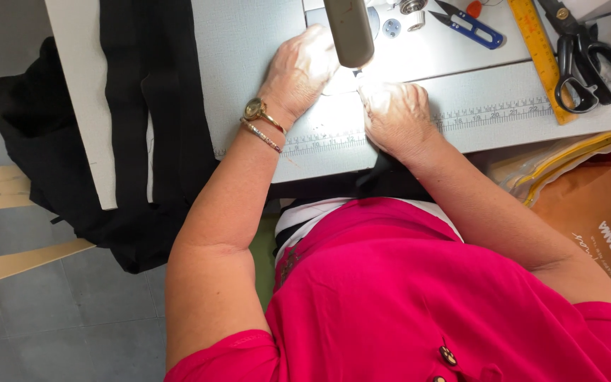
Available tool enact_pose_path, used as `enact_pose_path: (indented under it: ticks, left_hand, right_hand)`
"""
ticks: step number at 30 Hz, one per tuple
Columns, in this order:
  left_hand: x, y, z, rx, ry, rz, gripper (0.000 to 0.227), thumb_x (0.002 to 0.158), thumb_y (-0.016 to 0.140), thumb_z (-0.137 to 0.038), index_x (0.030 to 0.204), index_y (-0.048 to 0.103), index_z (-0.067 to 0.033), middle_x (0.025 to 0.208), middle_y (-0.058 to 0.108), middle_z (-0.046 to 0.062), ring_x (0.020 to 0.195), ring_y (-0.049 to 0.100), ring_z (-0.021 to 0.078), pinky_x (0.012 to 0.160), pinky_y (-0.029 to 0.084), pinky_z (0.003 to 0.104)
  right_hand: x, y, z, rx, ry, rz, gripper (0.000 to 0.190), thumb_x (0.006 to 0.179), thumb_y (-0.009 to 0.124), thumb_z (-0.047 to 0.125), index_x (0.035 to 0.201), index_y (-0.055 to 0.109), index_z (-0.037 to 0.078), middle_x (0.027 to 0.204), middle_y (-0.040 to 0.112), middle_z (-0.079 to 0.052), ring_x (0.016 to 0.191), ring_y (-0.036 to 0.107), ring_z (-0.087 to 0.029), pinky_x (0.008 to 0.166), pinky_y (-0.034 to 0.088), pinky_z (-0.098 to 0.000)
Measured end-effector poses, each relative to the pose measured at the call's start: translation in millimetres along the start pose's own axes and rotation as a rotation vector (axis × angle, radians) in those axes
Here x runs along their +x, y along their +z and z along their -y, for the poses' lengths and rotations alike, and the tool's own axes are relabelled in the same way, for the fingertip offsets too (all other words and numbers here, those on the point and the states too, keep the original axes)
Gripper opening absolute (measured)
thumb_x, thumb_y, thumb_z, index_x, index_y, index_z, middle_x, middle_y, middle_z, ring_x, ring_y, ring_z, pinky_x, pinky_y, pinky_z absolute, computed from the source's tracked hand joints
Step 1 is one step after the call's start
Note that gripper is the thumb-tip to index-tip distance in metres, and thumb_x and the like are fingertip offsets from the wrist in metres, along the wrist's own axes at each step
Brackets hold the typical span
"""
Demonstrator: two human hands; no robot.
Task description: Feeding and guiding black fabric strips through an industrial sewing machine to create finished edges or straps.
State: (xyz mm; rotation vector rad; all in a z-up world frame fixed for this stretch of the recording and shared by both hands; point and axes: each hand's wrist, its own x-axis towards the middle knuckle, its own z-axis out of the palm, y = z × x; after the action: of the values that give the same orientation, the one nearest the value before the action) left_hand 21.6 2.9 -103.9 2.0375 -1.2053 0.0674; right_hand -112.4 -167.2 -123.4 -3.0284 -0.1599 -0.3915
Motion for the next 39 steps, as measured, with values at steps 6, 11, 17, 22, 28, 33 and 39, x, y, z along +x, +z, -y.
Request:
enact_pose_path:
  ticks: [6, 11, 17, 22, 28, 33, 39]
  left_hand:
    - [-20.4, -5.2, -38.3, 0.179, -0.115, -0.040, 0.019, 0.102, 0.058, -0.008, 0.116, 0.064, 0.0050, 0.114, 0.066, 0.022, 0.112, 0.065, 0.0346, 0.105, 0.056, 0.039]
    - [-29.7, -0.3, -59.7, 0.385, 0.126, -0.134, 0.028, 0.100, 0.050, -0.014, 0.123, 0.065, -0.0093, 0.103, 0.065, 0.006, 0.094, 0.055, 0.0294, 0.083, 0.045, 0.042]
    - [-28.7, 0.6, -61.7, 0.436, 0.039, -0.083, 0.024, 0.098, 0.045, -0.014, 0.112, 0.064, -0.0114, 0.101, 0.063, 0.008, 0.101, 0.052, 0.0304, 0.098, 0.037, 0.052]
    - [-31.1, 4.9, -52.1, 0.392, 0.062, -0.108, 0.017, 0.102, 0.052, -0.018, 0.108, 0.067, -0.0137, 0.101, 0.062, 0.010, 0.103, 0.054, 0.0322, 0.102, 0.034, 0.056]
    - [-36.7, 9.7, -55.1, 0.343, -0.010, -0.072, 0.028, 0.105, 0.047, -0.016, 0.126, 0.065, -0.0161, 0.118, 0.065, 0.013, 0.114, 0.055, 0.0352, 0.112, 0.028, 0.060]
    - [-44.0, 8.9, -64.0, 0.269, -0.086, -0.135, 0.029, 0.095, 0.050, -0.004, 0.113, 0.072, -0.0132, 0.105, 0.066, 0.005, 0.106, 0.058, 0.0293, 0.110, 0.031, 0.054]
    - [-44.6, 11.4, -65.1, 0.332, -0.055, -0.103, 0.025, 0.099, 0.049, -0.015, 0.111, 0.070, -0.0177, 0.111, 0.066, 0.002, 0.106, 0.057, 0.0264, 0.111, 0.029, 0.057]
  right_hand:
    - [-2.1, 15.8, 2.3, -0.025, 0.111, 0.086, 0.044, 0.105, 0.053, 0.028, 0.067, 0.064, 0.010, 0.060, 0.060, -0.013, 0.056, 0.061, -0.043, 0.055, 0.049, -0.0522]
    - [19.3, -34.4, 8.4, 0.322, 0.276, 0.369, 0.037, 0.093, 0.051, 0.043, 0.090, 0.061, 0.007, 0.087, 0.066, -0.024, 0.081, 0.061, -0.056, 0.070, 0.049, -0.0603]
    - [31.8, -36.3, -24.1, 1.039, 0.394, 0.709, 0.019, 0.089, 0.070, 0.016, 0.101, 0.064, 0.003, 0.061, 0.065, -0.010, 0.059, 0.061, -0.009, 0.060, 0.049, -0.0240]
    - [26.4, -34.3, -38.1, 0.517, -0.028, 0.028, 0.017, 0.090, 0.060, 0.005, 0.089, 0.077, 0.010, 0.087, 0.068, -0.008, 0.078, 0.058, -0.025, 0.073, 0.049, -0.0397]
    - [23.8, -35.2, -23.4, 0.353, -0.139, -0.188, 0.032, 0.099, 0.069, 0.013, 0.123, 0.060, -0.006, 0.113, 0.063, -0.019, 0.105, 0.057, -0.037, 0.089, 0.047, -0.0481]
    - [21.7, -28.4, -24.5, 0.342, -0.129, -0.183, 0.034, 0.103, 0.065, 0.023, 0.125, 0.061, -0.003, 0.118, 0.063, -0.016, 0.106, 0.055, -0.036, 0.087, 0.043, -0.0464]
    - [20.3, -30.2, -14.8, 0.267, -0.127, -0.186, 0.020, 0.103, 0.066, 0.026, 0.098, 0.076, 0.009, 0.124, 0.064, -0.015, 0.109, 0.052, -0.036, 0.085, 0.041, -0.0482]
